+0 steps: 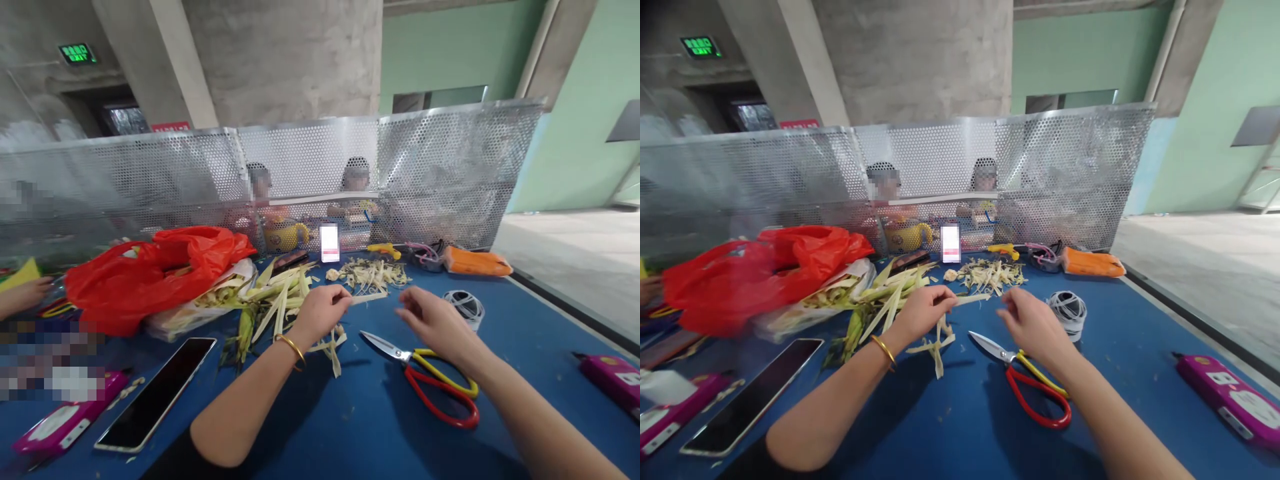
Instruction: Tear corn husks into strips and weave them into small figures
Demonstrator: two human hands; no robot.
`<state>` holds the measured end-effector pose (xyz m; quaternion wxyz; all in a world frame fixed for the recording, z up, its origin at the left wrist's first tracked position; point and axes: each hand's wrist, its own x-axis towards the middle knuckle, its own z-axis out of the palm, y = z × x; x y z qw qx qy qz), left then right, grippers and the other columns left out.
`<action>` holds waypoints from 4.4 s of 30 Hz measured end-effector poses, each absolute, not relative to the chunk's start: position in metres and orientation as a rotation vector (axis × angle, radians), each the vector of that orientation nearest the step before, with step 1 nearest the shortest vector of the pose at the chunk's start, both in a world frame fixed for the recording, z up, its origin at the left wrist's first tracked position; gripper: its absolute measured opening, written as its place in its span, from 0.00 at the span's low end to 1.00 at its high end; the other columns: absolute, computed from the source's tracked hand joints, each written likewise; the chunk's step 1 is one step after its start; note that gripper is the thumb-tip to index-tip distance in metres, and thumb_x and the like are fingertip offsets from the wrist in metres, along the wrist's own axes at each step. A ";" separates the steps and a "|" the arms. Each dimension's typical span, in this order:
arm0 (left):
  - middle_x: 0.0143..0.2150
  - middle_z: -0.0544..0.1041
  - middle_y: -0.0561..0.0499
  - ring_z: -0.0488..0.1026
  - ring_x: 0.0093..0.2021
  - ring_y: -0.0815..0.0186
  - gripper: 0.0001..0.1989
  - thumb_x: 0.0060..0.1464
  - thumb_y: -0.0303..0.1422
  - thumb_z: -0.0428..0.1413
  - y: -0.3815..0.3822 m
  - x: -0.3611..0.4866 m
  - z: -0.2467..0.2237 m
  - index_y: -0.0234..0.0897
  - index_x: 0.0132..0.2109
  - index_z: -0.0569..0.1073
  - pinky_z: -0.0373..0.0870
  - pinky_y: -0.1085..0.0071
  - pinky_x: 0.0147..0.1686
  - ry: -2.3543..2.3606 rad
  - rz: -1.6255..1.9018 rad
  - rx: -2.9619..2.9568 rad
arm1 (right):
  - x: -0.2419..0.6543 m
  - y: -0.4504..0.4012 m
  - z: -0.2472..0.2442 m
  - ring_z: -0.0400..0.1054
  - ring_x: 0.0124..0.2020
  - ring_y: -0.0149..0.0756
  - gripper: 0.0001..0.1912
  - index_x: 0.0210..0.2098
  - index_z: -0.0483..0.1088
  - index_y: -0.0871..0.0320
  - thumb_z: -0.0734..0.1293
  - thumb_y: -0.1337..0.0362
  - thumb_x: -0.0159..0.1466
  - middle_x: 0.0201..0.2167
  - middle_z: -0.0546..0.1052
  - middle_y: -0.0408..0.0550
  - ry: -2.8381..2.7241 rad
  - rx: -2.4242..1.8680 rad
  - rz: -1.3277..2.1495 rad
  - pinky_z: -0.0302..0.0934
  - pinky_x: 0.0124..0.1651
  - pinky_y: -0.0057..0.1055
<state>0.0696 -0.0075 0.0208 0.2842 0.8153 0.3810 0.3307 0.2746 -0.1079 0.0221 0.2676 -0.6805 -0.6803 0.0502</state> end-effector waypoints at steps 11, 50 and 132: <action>0.20 0.71 0.55 0.65 0.23 0.69 0.11 0.48 0.36 0.54 -0.002 0.064 0.014 0.38 0.22 0.72 0.59 0.73 0.27 1.198 1.132 2.061 | 0.281 -0.152 -0.022 0.72 0.35 0.47 0.27 0.52 0.67 0.59 0.59 0.75 0.52 0.38 0.75 0.58 -2.297 -2.210 0.011 0.59 0.34 0.34; 0.19 0.65 0.57 0.60 0.22 0.71 0.15 0.51 0.43 0.54 -0.016 0.056 0.023 0.36 0.25 0.72 0.54 0.75 0.24 1.058 1.022 2.061 | 0.252 -0.143 -0.006 0.74 0.34 0.51 0.12 0.38 0.71 0.63 0.60 0.62 0.62 0.31 0.78 0.60 -2.096 -2.408 -0.105 0.56 0.29 0.33; 0.21 0.70 0.56 0.69 0.22 0.71 0.03 0.44 0.29 0.57 -0.063 0.081 -0.013 0.35 0.28 0.70 0.64 0.76 0.22 0.993 0.871 1.356 | 0.236 -0.092 -0.013 0.60 0.20 0.28 0.15 0.23 0.66 0.57 0.62 0.56 0.62 0.17 0.67 0.39 -1.604 -1.455 0.608 0.54 0.25 0.25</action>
